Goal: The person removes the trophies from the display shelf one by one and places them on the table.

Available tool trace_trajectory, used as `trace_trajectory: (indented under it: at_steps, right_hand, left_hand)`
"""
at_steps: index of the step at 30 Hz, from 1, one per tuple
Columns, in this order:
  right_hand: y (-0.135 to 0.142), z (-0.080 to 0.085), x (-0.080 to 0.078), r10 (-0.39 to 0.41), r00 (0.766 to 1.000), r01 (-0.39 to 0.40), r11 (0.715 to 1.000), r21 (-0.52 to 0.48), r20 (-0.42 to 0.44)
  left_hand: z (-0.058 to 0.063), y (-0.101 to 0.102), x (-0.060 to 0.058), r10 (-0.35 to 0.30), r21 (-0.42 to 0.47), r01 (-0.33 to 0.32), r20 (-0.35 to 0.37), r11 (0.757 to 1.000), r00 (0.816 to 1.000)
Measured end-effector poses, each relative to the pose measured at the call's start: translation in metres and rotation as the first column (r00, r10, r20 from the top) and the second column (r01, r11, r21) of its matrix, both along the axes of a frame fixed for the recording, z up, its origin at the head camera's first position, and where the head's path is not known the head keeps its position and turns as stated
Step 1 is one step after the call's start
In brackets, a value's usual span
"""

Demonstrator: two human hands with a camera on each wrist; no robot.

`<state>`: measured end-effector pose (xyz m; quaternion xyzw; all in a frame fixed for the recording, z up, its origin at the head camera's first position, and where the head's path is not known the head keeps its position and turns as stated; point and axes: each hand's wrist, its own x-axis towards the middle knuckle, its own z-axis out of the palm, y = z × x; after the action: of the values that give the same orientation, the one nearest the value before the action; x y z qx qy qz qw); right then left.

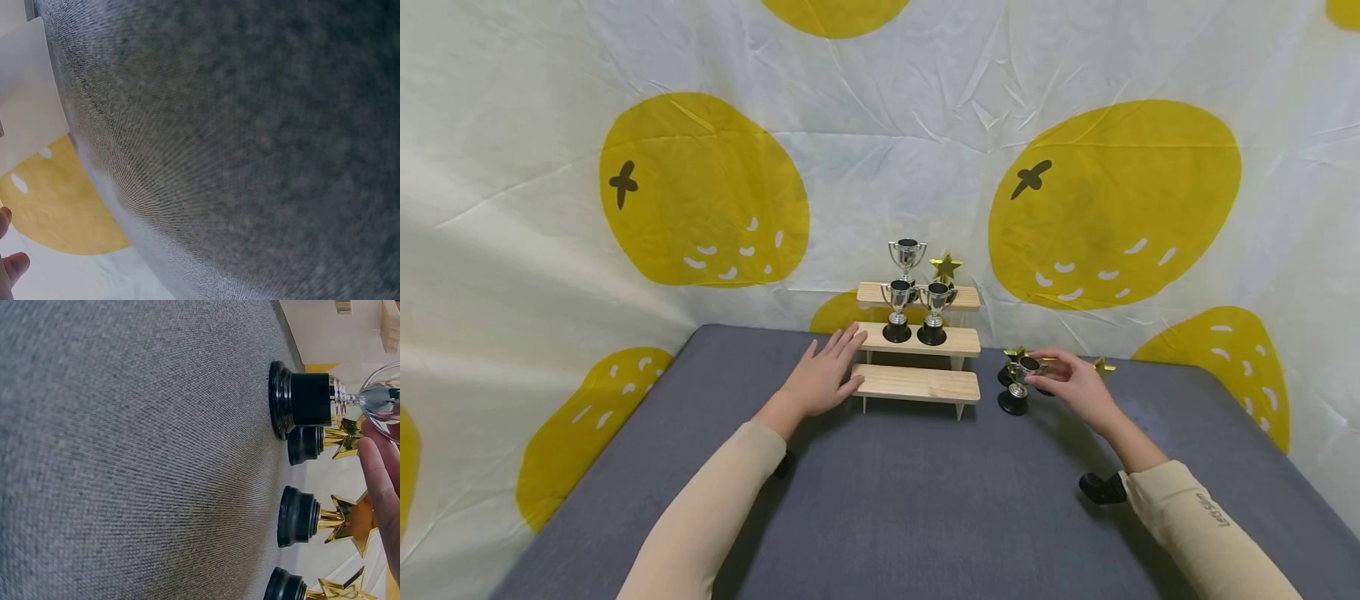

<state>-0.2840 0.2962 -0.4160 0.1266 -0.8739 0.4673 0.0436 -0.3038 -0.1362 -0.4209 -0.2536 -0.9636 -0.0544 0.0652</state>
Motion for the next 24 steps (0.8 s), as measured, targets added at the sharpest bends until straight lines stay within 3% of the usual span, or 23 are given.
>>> trace_trajectory:
  at_steps: [24]
  right_hand:
    - [-0.0022,-0.0013,-0.0019,0.004,0.999,-0.005,1.000,0.012,0.034]
  left_hand:
    - [-0.0016,-0.0003,-0.0010,0.003,-0.003,-0.003,-0.012,1.000,1.000]
